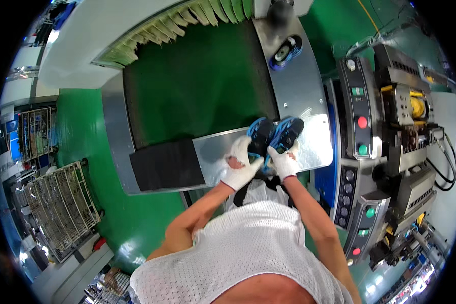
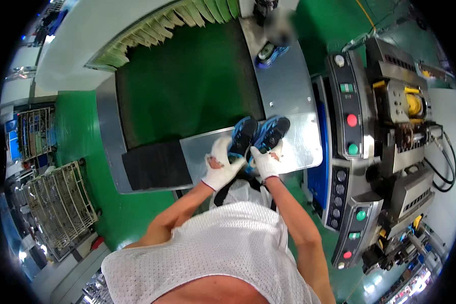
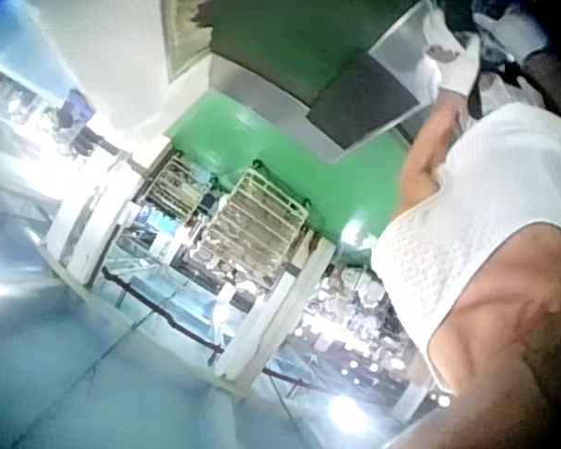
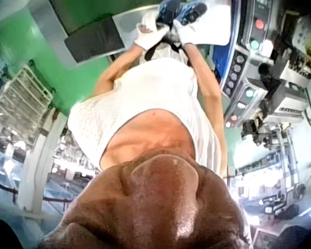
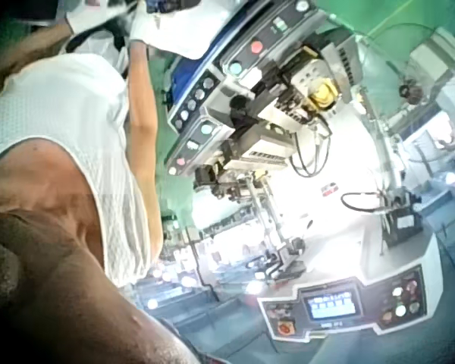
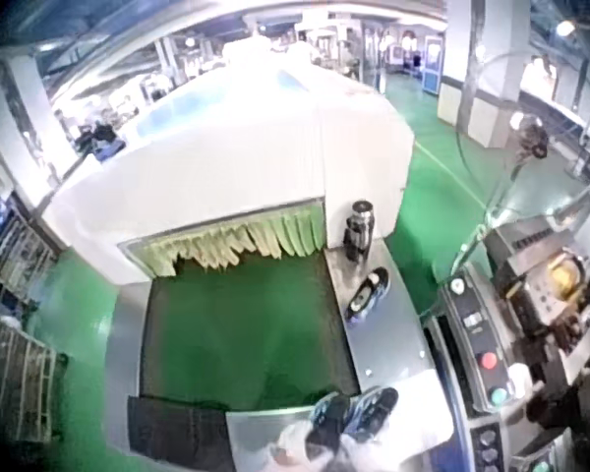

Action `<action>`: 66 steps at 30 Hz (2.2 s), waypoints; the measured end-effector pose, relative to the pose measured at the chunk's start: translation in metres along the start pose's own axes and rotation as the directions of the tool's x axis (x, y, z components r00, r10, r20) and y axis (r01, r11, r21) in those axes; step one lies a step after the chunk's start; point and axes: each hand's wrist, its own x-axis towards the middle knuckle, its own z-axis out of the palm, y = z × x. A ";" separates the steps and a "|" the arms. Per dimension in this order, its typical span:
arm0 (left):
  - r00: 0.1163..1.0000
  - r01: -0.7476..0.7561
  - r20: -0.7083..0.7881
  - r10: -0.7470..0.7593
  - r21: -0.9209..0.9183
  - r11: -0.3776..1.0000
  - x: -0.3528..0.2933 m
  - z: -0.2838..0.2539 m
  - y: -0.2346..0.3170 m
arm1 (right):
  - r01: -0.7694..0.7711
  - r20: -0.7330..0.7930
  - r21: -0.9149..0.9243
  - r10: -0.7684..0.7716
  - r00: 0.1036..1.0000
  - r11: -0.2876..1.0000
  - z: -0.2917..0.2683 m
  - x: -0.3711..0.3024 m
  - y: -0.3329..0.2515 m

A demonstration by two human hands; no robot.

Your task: The person repeatedly picks up blue and black sneakers from a conveyor belt, places them into a shoe assembly machine, and removes them after processing. The person walks to a nearby conveyor to retrieve more shoes and returns to continue the cycle.

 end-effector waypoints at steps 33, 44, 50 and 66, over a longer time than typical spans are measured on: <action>0.916 0.394 -0.056 -0.398 -0.063 0.917 -0.006 0.031 -0.055 | 0.165 0.486 0.130 -0.208 0.849 0.978 -0.044 0.014 0.105; 0.898 0.419 -0.126 -0.422 -0.047 0.907 -0.029 0.040 -0.033 | -0.299 0.128 -0.344 0.360 0.924 0.890 -0.156 -0.058 0.298; 0.850 0.521 -0.109 -0.515 0.033 0.853 -0.035 0.043 -0.018 | -0.416 0.156 -0.357 0.493 0.856 0.836 -0.127 -0.103 0.436; 0.937 0.343 -0.049 -0.347 -0.069 0.937 -0.017 0.044 -0.072 | -0.198 0.156 -0.006 0.196 0.968 0.980 -0.096 -0.021 0.313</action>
